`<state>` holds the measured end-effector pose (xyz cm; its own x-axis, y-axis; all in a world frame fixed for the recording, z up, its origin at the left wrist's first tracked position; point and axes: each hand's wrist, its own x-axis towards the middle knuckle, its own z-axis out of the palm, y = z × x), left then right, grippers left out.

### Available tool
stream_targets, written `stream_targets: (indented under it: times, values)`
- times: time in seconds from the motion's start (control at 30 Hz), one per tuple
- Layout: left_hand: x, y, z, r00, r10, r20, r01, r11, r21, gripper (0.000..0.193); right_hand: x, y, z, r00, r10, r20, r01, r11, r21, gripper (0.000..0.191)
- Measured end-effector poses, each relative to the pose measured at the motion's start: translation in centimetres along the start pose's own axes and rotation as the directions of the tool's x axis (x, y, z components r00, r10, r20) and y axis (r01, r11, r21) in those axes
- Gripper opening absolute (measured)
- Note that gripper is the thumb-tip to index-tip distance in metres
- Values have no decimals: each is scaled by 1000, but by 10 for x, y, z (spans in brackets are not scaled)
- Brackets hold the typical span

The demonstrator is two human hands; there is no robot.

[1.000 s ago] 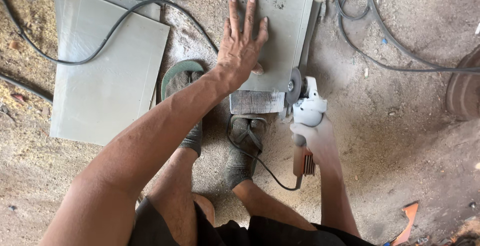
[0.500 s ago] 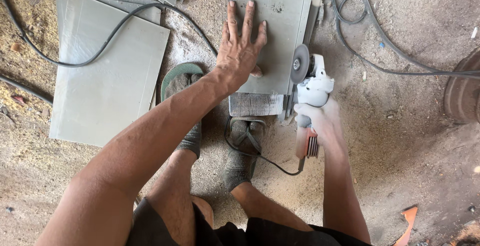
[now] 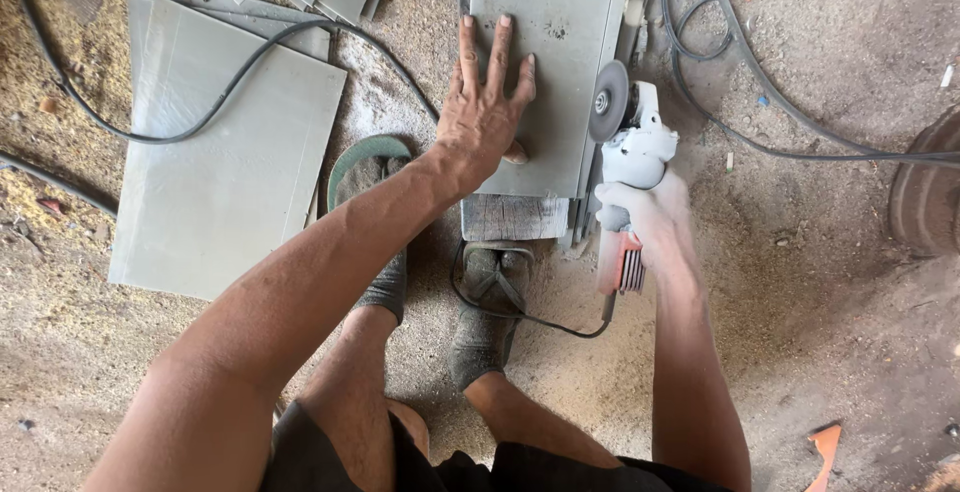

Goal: The person uses an angle grinder to cut rectangular ceramic tiles one at a time. They hold each tile steady with the left hand while guiding the grinder along the edge, then set the cut piece aside and pick up the next tile from a nearby stack.

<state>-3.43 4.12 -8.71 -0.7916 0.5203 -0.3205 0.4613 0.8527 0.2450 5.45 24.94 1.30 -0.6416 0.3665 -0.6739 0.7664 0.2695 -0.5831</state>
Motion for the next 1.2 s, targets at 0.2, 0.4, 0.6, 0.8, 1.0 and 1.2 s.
stream_targets:
  times: [0.2,0.4,0.6,0.8,1.0,1.2]
  values:
    - [-2,0,-8,1000,0,23,1,1000,-14,122,14,-6,1,994,-96,49,88,983,162,31]
    - [-4,1,-16,999,3,41,-2,1000,-30,120,33,-9,1,994,-102,28,95,978,187,35]
    - [-5,0,-21,998,4,66,-1,999,-41,120,43,-16,2,994,-111,22,106,980,168,35]
    - [-5,0,-18,998,-1,68,5,998,-58,119,42,-29,2,995,-95,-10,95,995,9,35]
    - [-3,-1,-12,1000,13,25,-12,999,-33,118,51,-46,-2,992,-121,17,120,991,52,35]
    - [-4,-1,-14,1000,6,30,-5,999,-34,116,70,-60,-1,986,-165,24,162,980,116,28]
